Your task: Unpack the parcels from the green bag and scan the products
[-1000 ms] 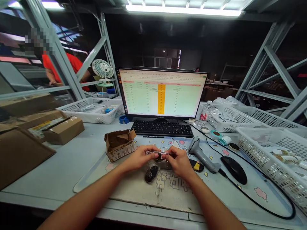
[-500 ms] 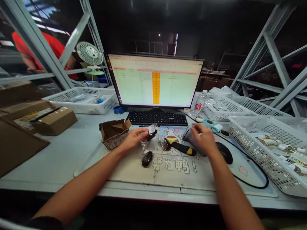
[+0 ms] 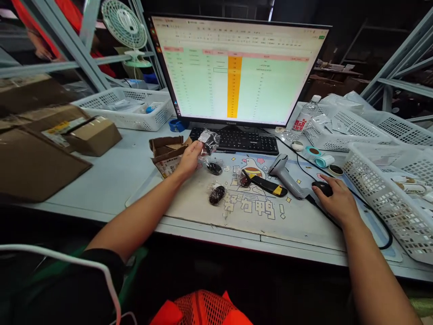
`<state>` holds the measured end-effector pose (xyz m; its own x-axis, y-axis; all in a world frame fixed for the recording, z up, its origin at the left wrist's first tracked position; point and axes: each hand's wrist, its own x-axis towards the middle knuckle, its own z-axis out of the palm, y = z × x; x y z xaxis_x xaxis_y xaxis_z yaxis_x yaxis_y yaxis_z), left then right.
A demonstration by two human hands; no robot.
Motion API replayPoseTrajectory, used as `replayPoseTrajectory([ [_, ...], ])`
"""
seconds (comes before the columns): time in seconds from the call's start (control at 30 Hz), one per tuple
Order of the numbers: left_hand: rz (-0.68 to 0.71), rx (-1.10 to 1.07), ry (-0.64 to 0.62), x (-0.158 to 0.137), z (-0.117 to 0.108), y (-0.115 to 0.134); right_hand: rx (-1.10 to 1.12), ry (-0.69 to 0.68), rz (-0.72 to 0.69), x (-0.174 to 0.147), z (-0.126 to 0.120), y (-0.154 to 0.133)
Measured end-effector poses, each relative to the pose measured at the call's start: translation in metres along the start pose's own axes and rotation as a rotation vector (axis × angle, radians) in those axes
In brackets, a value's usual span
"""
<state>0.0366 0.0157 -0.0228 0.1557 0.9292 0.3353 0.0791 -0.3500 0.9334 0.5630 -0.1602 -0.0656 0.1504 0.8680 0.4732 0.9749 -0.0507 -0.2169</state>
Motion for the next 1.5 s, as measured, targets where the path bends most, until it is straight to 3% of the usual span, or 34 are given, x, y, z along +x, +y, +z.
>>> replayPoseTrajectory([
  [0.17, 0.212, 0.427, -0.524, -0.002, -0.006, -0.004, 0.016, 0.002, 0.015, -0.009, 0.0, 0.003],
  [0.23, 0.248, 0.529, -0.654, -0.003, -0.005, -0.002, 0.025, 0.037, 0.026, -0.011, 0.004, 0.003],
  [0.27, 0.247, 0.574, -0.652, -0.003, -0.004, -0.001, 0.031, 0.051, 0.028, -0.012, 0.006, 0.003],
  [0.4, 0.166, 0.655, -0.351, -0.007, 0.003, 0.006, 0.04, 0.076, 0.046, -0.013, 0.009, 0.0],
  [0.47, 0.12, 0.662, -0.29, -0.01, 0.008, 0.01, 0.044, 0.092, 0.038, -0.013, 0.008, -0.001],
  [0.67, 0.163, 0.929, -0.314, -0.025, 0.024, 0.029, 0.071, 0.116, -0.041, -0.015, 0.005, -0.004],
  [0.73, 0.237, 0.939, -0.32, -0.03, 0.031, 0.039, 0.078, 0.128, -0.041, -0.016, 0.006, -0.005],
  [0.8, 0.393, 0.907, -0.425, -0.036, 0.04, 0.049, 0.086, 0.135, -0.034, -0.016, 0.007, -0.006],
  [0.9, 0.547, 0.91, -0.705, -0.046, 0.055, 0.055, 0.101, 0.143, -0.021, -0.016, 0.01, -0.009],
  [0.97, 0.485, 0.959, -0.818, -0.049, 0.062, 0.053, 0.111, 0.141, -0.01, -0.016, 0.012, -0.01],
  [1.03, 0.387, 1.014, -0.813, -0.047, 0.066, 0.049, 0.122, 0.134, 0.004, -0.016, 0.015, -0.011],
  [1.2, 0.297, 1.239, -0.53, -0.031, 0.061, 0.04, 0.112, 0.146, 0.068, -0.015, 0.026, -0.008],
  [1.27, 0.176, 1.298, -0.422, -0.025, 0.056, 0.039, 0.109, 0.145, 0.091, -0.014, 0.028, -0.007],
  [1.37, -0.044, 1.287, -0.386, -0.018, 0.049, 0.038, 0.104, 0.142, 0.119, -0.014, 0.029, -0.007],
  [1.5, -0.111, 1.324, -0.382, -0.012, 0.045, 0.041, 0.064, 0.158, 0.137, -0.014, 0.029, -0.008],
])
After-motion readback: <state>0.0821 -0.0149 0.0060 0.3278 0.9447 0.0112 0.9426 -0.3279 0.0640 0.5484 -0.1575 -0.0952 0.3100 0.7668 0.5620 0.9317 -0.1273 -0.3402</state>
